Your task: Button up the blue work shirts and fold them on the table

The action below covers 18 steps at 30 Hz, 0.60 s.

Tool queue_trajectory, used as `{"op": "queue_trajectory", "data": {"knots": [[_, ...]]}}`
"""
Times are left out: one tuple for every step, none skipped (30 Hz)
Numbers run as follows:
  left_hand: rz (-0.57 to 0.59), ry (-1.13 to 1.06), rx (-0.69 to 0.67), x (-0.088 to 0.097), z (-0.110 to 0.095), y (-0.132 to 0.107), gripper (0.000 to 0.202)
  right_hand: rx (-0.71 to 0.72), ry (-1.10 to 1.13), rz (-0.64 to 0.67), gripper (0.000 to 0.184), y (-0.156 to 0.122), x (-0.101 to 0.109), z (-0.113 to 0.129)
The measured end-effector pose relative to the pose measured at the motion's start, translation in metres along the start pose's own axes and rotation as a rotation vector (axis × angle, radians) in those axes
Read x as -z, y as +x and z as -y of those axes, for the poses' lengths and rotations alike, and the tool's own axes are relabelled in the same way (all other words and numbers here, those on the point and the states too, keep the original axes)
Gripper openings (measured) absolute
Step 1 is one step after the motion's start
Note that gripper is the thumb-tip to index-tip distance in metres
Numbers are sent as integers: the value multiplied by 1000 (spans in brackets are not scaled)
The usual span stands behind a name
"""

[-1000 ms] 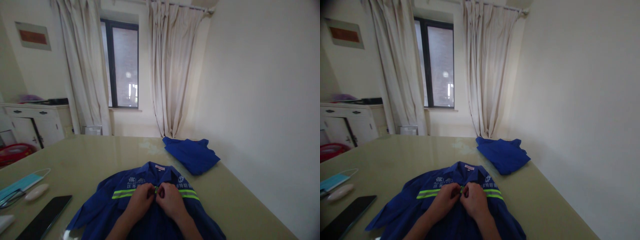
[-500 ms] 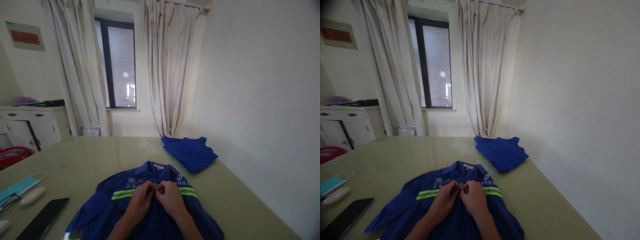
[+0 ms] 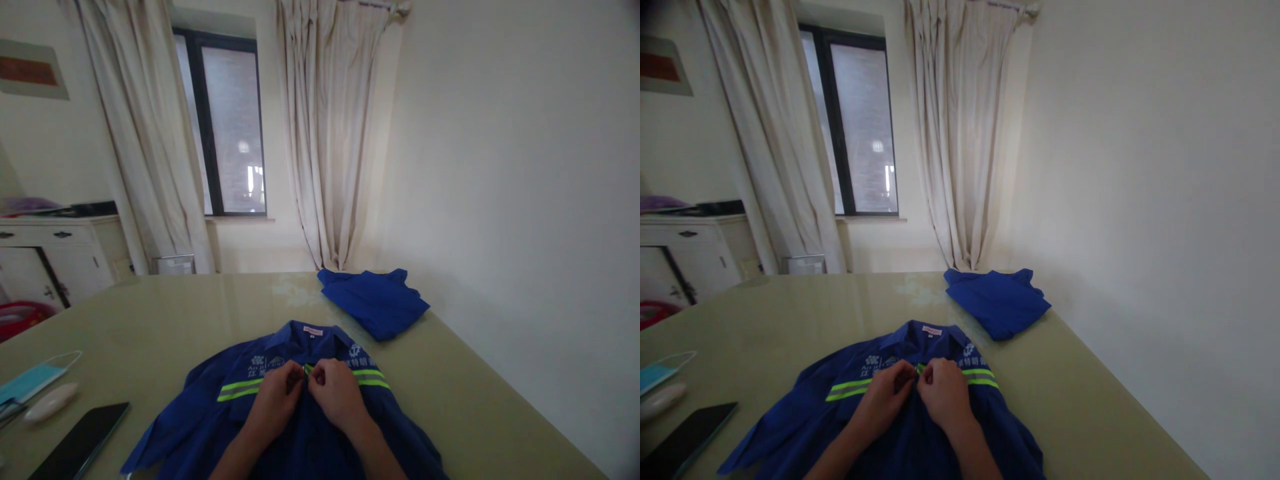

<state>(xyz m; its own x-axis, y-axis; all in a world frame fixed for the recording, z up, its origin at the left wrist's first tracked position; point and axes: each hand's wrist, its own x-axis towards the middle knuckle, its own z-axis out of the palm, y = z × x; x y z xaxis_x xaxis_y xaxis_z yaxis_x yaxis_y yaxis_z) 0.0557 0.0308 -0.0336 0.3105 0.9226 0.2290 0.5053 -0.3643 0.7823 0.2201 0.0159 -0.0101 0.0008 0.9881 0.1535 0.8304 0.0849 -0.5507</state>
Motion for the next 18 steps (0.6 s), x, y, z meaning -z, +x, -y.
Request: {"op": "queue_trajectory", "data": {"knots": [[0, -9, 9, 0, 0, 0, 14, -1, 36, 2, 13, 1, -1, -2], [3, -21, 16, 0, -1, 0, 14, -6, 70, 3, 13, 2, -1, -3], [7, -32, 20, 0, -1, 1, 14, -13, 101, 3, 14, 4, -2, -5], [10, -41, 24, 0, -2, 1, 14, -21, 128, 2, 14, 5, -3, -7], [12, -43, 27, 0, -3, 1, 14, -28, 150, 4, 14, 5, -4, -9], [8, -36, 29, 0, -3, 0, 14, -28, 167, 8, 13, 6, -4, -10], [1, -24, 32, 0, -4, 0, 14, -20, 183, 9, 11, 6, -5, -11], [-9, -11, 34, 0, -4, 0, 14, -8, 196, 7, 10, 6, -5, -12], [-20, 0, 36, 0, -4, 0, 14, 4, 211, 7, 9, 6, -5, -13], [-26, 3, 36, 0, -4, 0, 15, 16, 226, 10, 9, 6, -5, -14], [-27, -1, 35, 0, -4, 0, 16, 27, 241, 13, 9, 6, -5, -14], [-21, -12, 35, 0, -3, 0, 16, 35, 253, 19, 9, 6, -4, -15], [-12, -29, 34, 0, -3, 0, 16, 42, 260, 28, 9, 6, -4, -15], [-5, -45, 35, 0, -2, 1, 17, 48, 260, 38, 9, 6, -3, -15], [-2, -55, 39, -1, -2, 1, 16, 55, 253, 41, 9, 6, -3, -14], [-6, -59, 43, -1, -1, 1, 17, 60, 239, 39, 10, 6, -3, -13], [-14, -57, 46, -1, -1, 1, 17, 61, 220, 36, 10, 6, -2, -13], [-22, -49, 47, -1, -2, 1, 17, 60, 195, 37, 10, 5, -2, -12]]}}
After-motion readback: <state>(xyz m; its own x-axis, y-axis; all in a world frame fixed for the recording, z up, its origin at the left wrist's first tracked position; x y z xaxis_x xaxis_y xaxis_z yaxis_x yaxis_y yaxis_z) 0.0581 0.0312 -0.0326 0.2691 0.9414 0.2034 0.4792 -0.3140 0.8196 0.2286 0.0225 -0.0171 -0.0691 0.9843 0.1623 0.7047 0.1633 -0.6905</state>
